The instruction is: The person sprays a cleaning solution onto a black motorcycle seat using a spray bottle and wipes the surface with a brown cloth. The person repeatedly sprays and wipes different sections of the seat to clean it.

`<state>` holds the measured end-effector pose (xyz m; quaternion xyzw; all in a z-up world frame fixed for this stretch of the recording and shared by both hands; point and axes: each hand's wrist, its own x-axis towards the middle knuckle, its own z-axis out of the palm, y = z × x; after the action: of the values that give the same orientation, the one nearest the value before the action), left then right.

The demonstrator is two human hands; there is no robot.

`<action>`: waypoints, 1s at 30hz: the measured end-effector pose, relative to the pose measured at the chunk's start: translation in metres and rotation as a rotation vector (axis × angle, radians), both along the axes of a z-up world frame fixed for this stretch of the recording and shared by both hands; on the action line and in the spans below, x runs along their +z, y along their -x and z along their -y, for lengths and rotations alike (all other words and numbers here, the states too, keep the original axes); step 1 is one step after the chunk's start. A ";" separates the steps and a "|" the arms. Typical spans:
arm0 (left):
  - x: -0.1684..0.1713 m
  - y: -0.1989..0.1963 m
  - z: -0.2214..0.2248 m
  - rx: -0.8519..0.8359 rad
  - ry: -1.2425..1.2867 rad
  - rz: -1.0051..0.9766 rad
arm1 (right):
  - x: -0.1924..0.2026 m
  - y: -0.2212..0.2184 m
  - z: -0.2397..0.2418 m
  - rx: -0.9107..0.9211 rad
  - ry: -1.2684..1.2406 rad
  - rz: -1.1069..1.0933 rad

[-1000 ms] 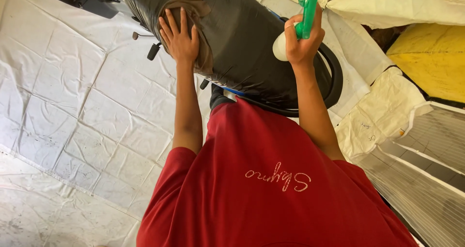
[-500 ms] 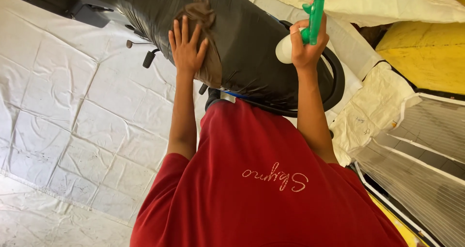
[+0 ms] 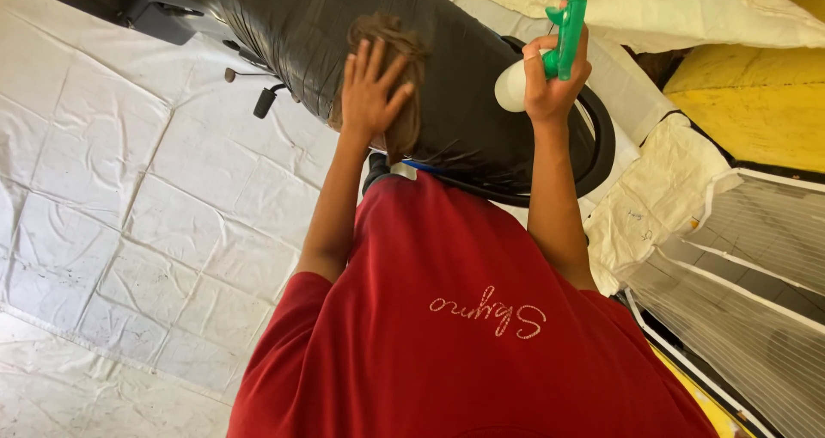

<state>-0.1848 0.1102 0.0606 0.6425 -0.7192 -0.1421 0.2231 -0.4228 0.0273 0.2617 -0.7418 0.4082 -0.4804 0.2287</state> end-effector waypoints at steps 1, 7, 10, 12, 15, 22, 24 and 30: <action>-0.011 0.000 0.008 0.148 0.028 0.016 | 0.000 0.001 0.001 0.015 0.007 0.001; 0.021 0.049 0.001 0.135 0.026 0.068 | -0.007 0.010 0.008 0.003 0.065 -0.015; 0.049 0.084 -0.042 -0.096 0.045 0.066 | 0.005 0.024 0.003 0.018 0.070 -0.038; 0.051 0.094 -0.050 -0.159 0.092 0.063 | 0.012 0.040 0.001 0.047 0.145 -0.065; 0.049 0.090 -0.034 -0.065 0.038 0.096 | 0.014 0.076 -0.006 0.097 0.039 -0.073; 0.040 0.102 0.008 0.208 0.028 0.098 | 0.005 0.136 -0.024 0.303 -0.199 0.113; 0.052 0.118 -0.008 0.131 0.030 0.130 | 0.008 0.140 -0.027 0.326 -0.203 0.096; 0.083 0.134 -0.046 -0.333 0.006 -0.047 | 0.009 0.150 -0.029 0.335 -0.255 0.128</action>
<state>-0.3193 0.1558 0.1436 0.5102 -0.8107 -0.1899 0.2154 -0.5731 0.0563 0.2708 -0.7323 0.3212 -0.4264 0.4229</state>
